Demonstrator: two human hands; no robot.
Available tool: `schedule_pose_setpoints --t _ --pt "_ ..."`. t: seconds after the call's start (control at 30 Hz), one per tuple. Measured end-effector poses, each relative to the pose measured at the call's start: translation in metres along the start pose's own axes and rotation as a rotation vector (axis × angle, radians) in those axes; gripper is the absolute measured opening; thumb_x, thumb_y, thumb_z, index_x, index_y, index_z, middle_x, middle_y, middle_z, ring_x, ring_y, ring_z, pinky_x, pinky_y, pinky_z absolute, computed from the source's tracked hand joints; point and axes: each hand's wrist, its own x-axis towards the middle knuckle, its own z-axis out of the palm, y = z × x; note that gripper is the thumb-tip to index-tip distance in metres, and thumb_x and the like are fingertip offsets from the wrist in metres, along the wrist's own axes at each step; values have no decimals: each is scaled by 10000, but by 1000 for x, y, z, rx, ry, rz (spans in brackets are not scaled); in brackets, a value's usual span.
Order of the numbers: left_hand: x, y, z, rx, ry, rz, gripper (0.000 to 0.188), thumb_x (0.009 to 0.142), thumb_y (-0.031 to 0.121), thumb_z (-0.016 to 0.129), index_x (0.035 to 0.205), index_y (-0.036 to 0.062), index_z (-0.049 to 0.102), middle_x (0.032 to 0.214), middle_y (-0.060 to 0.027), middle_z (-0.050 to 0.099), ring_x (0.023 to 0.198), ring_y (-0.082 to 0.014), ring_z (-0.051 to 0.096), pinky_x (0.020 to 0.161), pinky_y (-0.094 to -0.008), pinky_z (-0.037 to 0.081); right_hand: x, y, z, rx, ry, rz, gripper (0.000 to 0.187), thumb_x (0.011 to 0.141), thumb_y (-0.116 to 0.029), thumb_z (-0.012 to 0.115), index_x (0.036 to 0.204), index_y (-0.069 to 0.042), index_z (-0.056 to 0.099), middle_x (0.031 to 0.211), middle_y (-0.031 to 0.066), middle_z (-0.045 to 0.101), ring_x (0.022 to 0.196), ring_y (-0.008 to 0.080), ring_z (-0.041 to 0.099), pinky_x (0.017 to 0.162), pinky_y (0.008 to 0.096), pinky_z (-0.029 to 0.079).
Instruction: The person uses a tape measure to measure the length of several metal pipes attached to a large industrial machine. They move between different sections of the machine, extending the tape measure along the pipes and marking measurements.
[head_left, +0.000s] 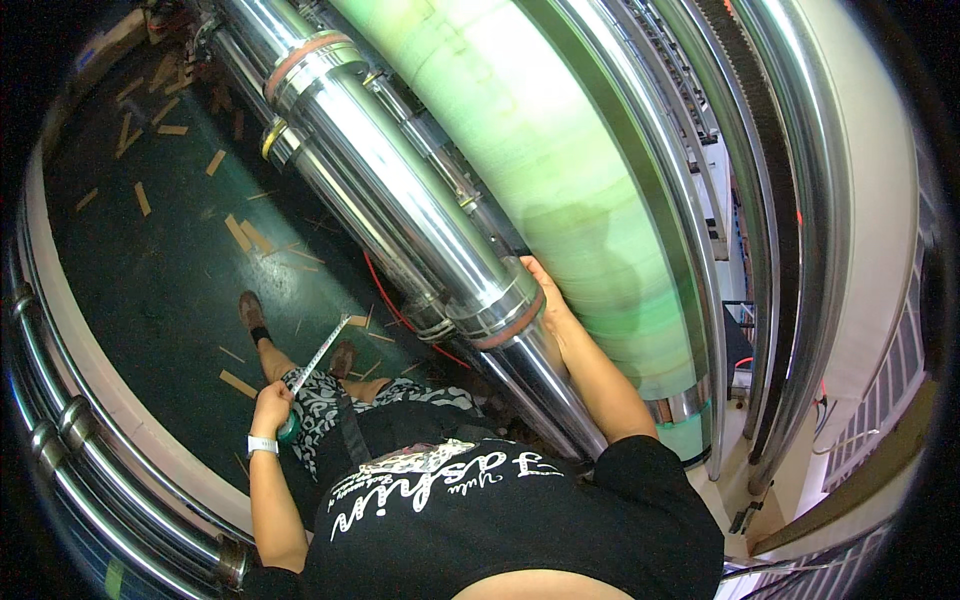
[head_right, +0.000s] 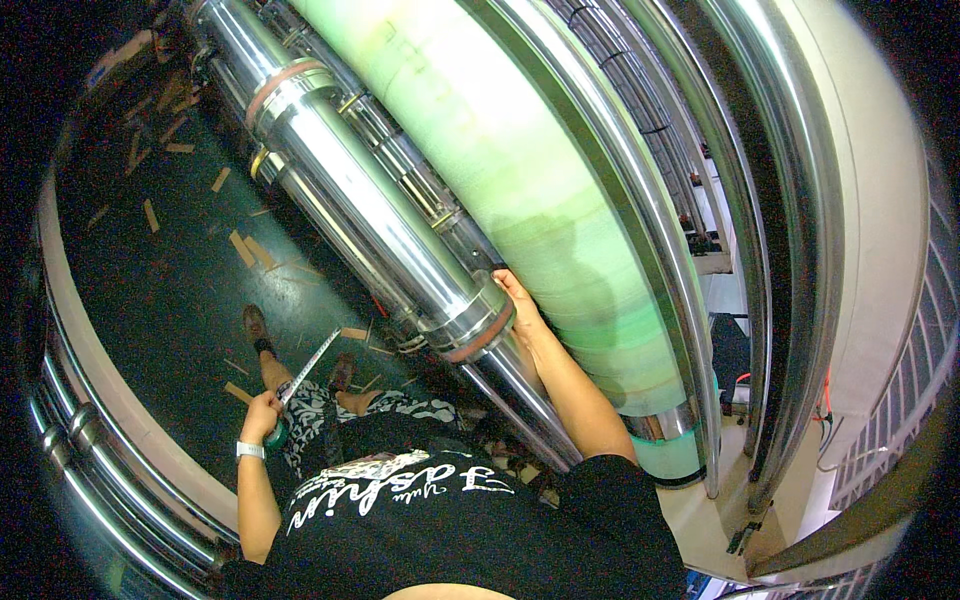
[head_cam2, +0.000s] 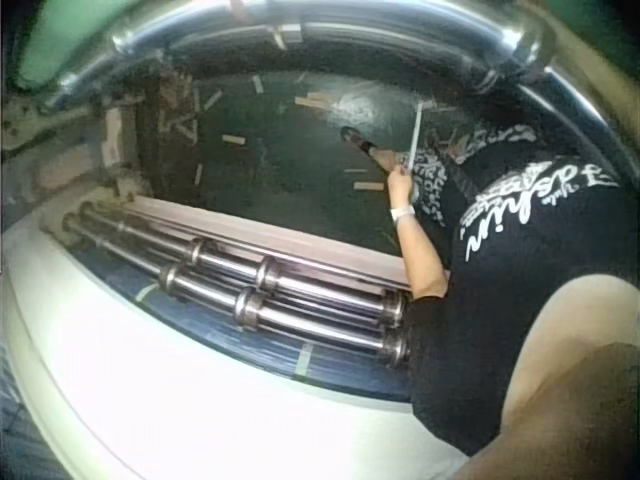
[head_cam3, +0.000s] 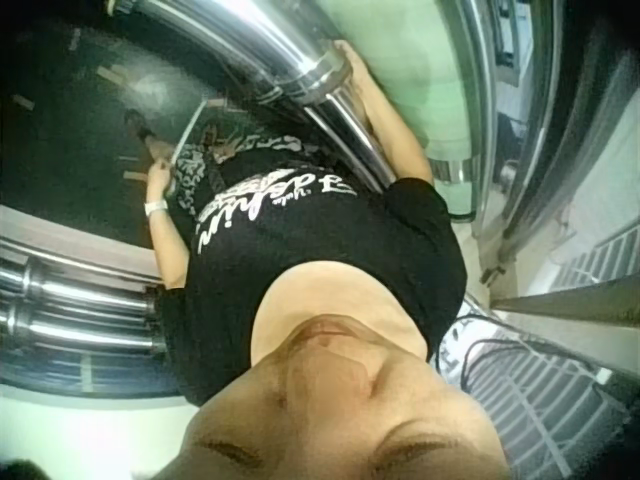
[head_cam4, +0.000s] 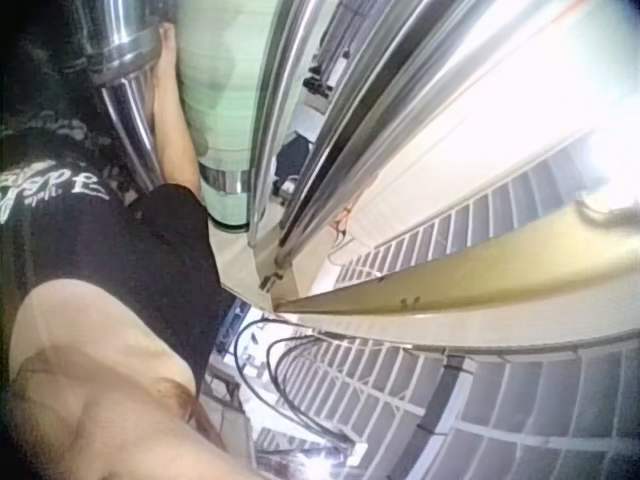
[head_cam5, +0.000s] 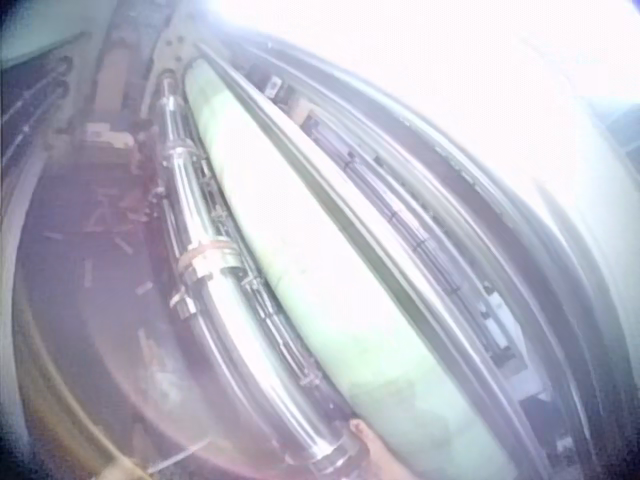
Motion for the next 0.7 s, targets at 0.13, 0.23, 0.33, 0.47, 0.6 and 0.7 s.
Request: schedule_pose_setpoints --t 0.13,0.23,0.33,0.47,0.6,0.7 --pt "-7 -3 7 -50 -8 -19 155 763 108 556 697 -20 499 596 -152 514 564 -262 523 534 -366 405 7 11 -18 -63 -49 -55 175 860 -227 534 993 -115 557 932 -17 574 860 94 532 785 236 416" --pt "-7 -12 12 -41 41 29 157 762 110 560 694 -19 500 606 -164 523 572 -282 531 537 -374 407 3 11 -21 -132 8 -61 280 864 -222 482 1110 -118 563 1107 43 555 1032 161 492 918 313 351" --pt "-7 -24 13 -27 80 49 156 751 114 571 692 -14 503 626 -181 534 603 -309 546 555 -381 416 -11 10 -33 -254 -31 -81 373 872 -119 467 1235 -33 453 1272 84 439 1161 187 404 992 315 296" --pt "-7 -33 14 -16 67 12 142 741 116 566 705 -11 514 671 -198 541 653 -345 544 585 -397 418 -36 -10 -25 -720 -85 -251 393 871 -4 389 1259 -53 427 1269 101 446 1164 190 408 987 281 286" --pt "2 -20 9 -6 8 -46 121 743 109 549 713 -8 533 685 -202 549 680 -348 555 596 -398 423 -41 -22 -4 -986 -30 -306 375 872 -6 383 1240 -44 441 1171 105 522 1111 197 462 953 279 322" --pt "12 -17 11 -13 18 40 122 746 117 548 728 -3 537 695 -203 559 687 -349 558 598 -401 423 -37 -13 -11 -724 52 -323 326 896 -62 392 1211 -51 479 1084 22 569 791 102 520 693 215 411"
